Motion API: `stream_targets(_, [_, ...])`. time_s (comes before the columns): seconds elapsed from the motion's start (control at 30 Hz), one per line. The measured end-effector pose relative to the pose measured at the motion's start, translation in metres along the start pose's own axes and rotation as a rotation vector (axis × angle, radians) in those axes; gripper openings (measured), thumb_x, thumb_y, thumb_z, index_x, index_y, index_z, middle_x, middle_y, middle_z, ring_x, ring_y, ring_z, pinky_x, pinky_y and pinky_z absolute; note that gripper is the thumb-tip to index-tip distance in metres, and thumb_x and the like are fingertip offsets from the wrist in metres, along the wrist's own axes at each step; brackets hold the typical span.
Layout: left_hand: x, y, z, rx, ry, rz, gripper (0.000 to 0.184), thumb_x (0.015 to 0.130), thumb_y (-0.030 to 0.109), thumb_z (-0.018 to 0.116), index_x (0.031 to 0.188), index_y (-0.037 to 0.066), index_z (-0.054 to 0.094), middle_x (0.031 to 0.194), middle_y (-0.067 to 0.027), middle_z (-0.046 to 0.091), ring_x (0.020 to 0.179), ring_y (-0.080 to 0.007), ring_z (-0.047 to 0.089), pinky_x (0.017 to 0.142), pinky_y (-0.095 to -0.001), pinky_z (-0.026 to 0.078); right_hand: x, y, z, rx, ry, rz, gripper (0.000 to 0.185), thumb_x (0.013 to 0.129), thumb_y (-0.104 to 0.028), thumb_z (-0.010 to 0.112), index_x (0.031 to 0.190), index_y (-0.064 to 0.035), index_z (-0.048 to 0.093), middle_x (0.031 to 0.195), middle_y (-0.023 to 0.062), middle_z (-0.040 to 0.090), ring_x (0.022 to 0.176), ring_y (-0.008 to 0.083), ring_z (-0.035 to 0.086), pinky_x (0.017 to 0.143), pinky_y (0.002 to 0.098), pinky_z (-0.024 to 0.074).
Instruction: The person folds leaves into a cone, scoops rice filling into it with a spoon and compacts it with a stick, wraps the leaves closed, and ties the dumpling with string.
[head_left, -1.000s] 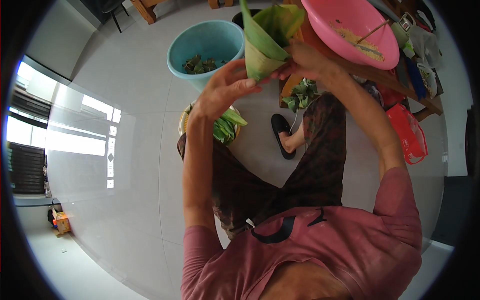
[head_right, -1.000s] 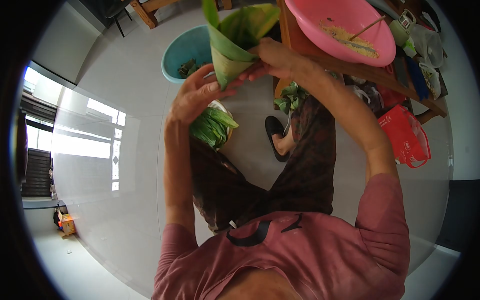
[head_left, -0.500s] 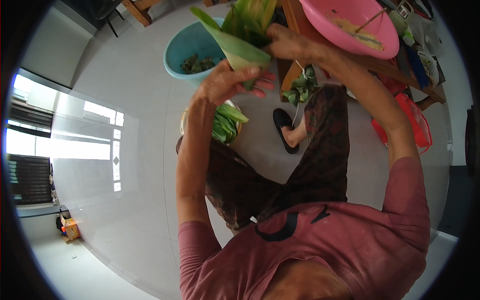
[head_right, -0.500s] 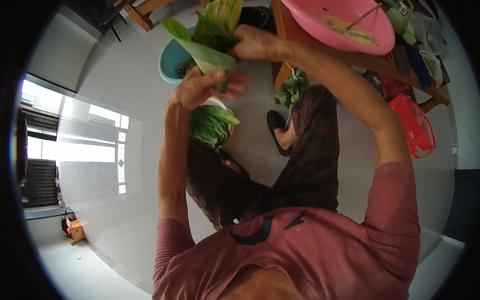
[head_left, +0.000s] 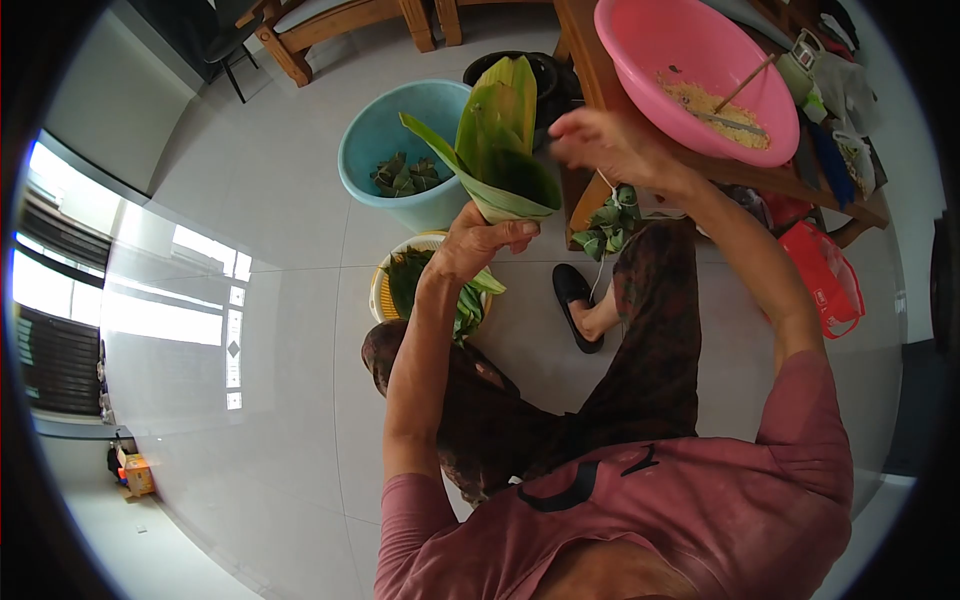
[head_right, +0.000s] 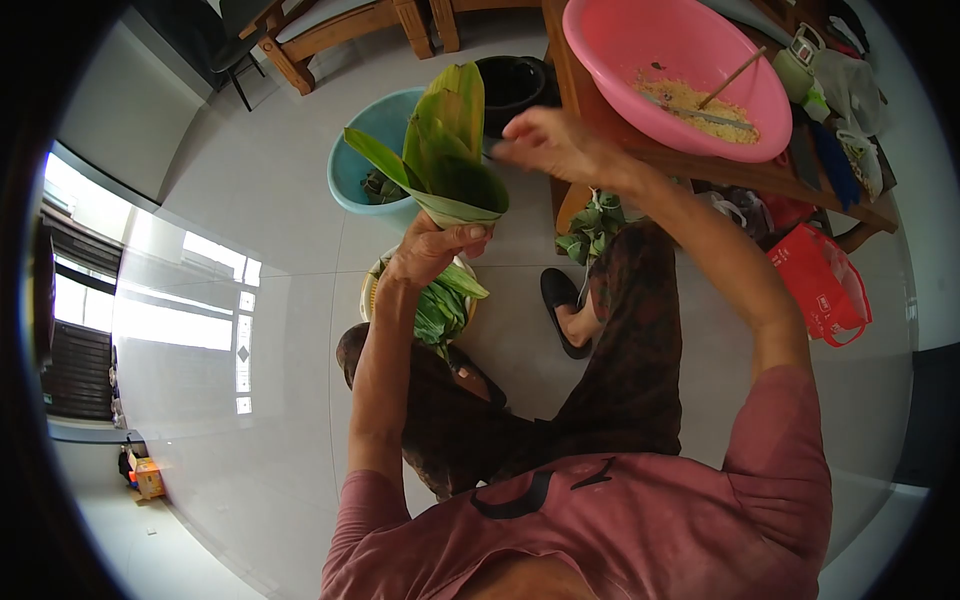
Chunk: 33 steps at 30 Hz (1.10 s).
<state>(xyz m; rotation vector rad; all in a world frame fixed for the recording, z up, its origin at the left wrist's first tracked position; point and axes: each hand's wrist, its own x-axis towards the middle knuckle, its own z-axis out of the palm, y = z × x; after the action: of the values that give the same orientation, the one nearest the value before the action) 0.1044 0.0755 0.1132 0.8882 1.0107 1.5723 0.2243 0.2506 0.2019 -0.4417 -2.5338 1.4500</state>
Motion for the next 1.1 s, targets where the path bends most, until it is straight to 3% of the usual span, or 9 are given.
stream_targets(0.03, [0.0, -0.001, -0.004, 0.013, 0.007, -0.011, 0.017, 0.073, 0.013, 0.071, 0.083, 0.004, 0.061, 0.069, -0.0022, 0.057, 0.06, -0.0111, 0.05, 0.055, -0.0249, 0.04, 0.0, -0.005, -0.006, -0.171, 0.107, -0.038, 0.029, 0.078, -0.016, 0.066, 0.104, -0.0049, 0.058, 0.101, 0.0066, 0.059, 0.094, 0.0142, 0.055, 0.081, 0.0288, 0.043])
stream_targets(0.17, [0.005, -0.014, -0.007, 0.123, -0.01, -0.049, 0.016, 0.072, 0.014, 0.07, 0.082, 0.005, 0.062, 0.066, -0.0003, 0.055, 0.059, -0.0102, 0.048, 0.055, -0.0241, 0.039, 0.022, -0.054, 0.004, -0.6, 0.152, -1.127, 0.02, 0.076, -0.007, 0.059, 0.096, -0.0129, 0.061, 0.103, 0.0029, 0.057, 0.103, 0.0193, 0.051, 0.089, 0.0333, 0.0428])
stream_targets(0.27, [0.004, -0.014, -0.002, 0.16, -0.007, -0.04, 0.015, 0.072, 0.014, 0.069, 0.082, 0.005, 0.062, 0.064, 0.0006, 0.054, 0.059, -0.0097, 0.048, 0.056, -0.024, 0.038, 0.05, -0.057, 0.018, -0.858, 0.078, -1.341, 0.018, 0.073, -0.011, 0.061, 0.091, -0.0135, 0.06, 0.097, 0.0024, 0.057, 0.104, 0.0182, 0.051, 0.091, 0.0321, 0.0413])
stream_targets(0.47, [0.001, -0.018, -0.008, 0.148, 0.045, 0.003, 0.013, 0.072, 0.012, 0.067, 0.081, 0.004, 0.062, 0.064, 0.0013, 0.052, 0.06, -0.0092, 0.047, 0.057, -0.0243, 0.038, 0.059, -0.056, 0.018, -0.872, -0.038, -1.241, 0.008, 0.075, -0.016, 0.06, 0.081, -0.0115, 0.059, 0.084, 0.0039, 0.056, 0.098, 0.0174, 0.052, 0.086, 0.0338, 0.0415])
stream_targets(0.67, [-0.001, -0.014, -0.006, 0.243, 0.088, 0.01, 0.012, 0.074, 0.013, 0.065, 0.081, 0.003, 0.062, 0.064, 0.0016, 0.051, 0.061, -0.0088, 0.046, 0.057, -0.0239, 0.037, 0.068, -0.052, 0.031, -0.823, -0.124, -0.893, 0.011, 0.071, -0.012, 0.064, 0.078, -0.0075, 0.057, 0.078, 0.0062, 0.053, 0.085, 0.0232, 0.051, 0.079, 0.0371, 0.041])
stream_targets(0.87, [-0.005, -0.011, -0.002, 0.196, 0.141, -0.014, 0.012, 0.076, 0.011, 0.063, 0.084, 0.002, 0.062, 0.069, -0.0002, 0.056, 0.06, -0.0089, 0.046, 0.057, -0.0235, 0.037, 0.062, -0.055, 0.04, -0.764, -0.1, -0.682, 0.01, 0.074, -0.013, 0.063, 0.08, -0.0079, 0.058, 0.081, 0.006, 0.055, 0.088, 0.0234, 0.052, 0.082, 0.0367, 0.0407])
stream_targets(0.97, [-0.007, -0.012, -0.007, 0.203, 0.144, -0.006, 0.012, 0.076, 0.01, 0.063, 0.085, 0.002, 0.062, 0.072, -0.0011, 0.058, 0.06, -0.0092, 0.046, 0.057, -0.0236, 0.038, 0.07, -0.041, 0.039, -0.631, 0.063, -1.042, 0.015, 0.077, -0.016, 0.063, 0.089, -0.0087, 0.057, 0.092, 0.0076, 0.056, 0.09, 0.0254, 0.052, 0.084, 0.0354, 0.0403])
stream_targets(1.07, [-0.01, -0.008, -0.008, 0.15, 0.178, -0.001, 0.013, 0.076, 0.009, 0.063, 0.086, 0.002, 0.061, 0.073, -0.0014, 0.058, 0.061, -0.0095, 0.047, 0.057, -0.0236, 0.038, 0.061, -0.045, 0.029, -0.454, 0.354, -1.026, 0.027, 0.073, -0.023, 0.068, 0.091, -0.0066, 0.057, 0.089, 0.0078, 0.057, 0.09, 0.0237, 0.053, 0.081, 0.0354, 0.042])
stream_targets(1.1, [-0.01, -0.009, -0.01, 0.115, 0.193, 0.011, 0.013, 0.076, 0.009, 0.063, 0.086, 0.002, 0.061, 0.073, -0.0015, 0.057, 0.061, -0.0095, 0.047, 0.057, -0.0236, 0.038, 0.048, -0.041, 0.026, -0.386, 0.355, -0.818, 0.03, 0.073, -0.023, 0.069, 0.094, -0.0056, 0.056, 0.092, 0.008, 0.056, 0.093, 0.0221, 0.053, 0.083, 0.0344, 0.0414])
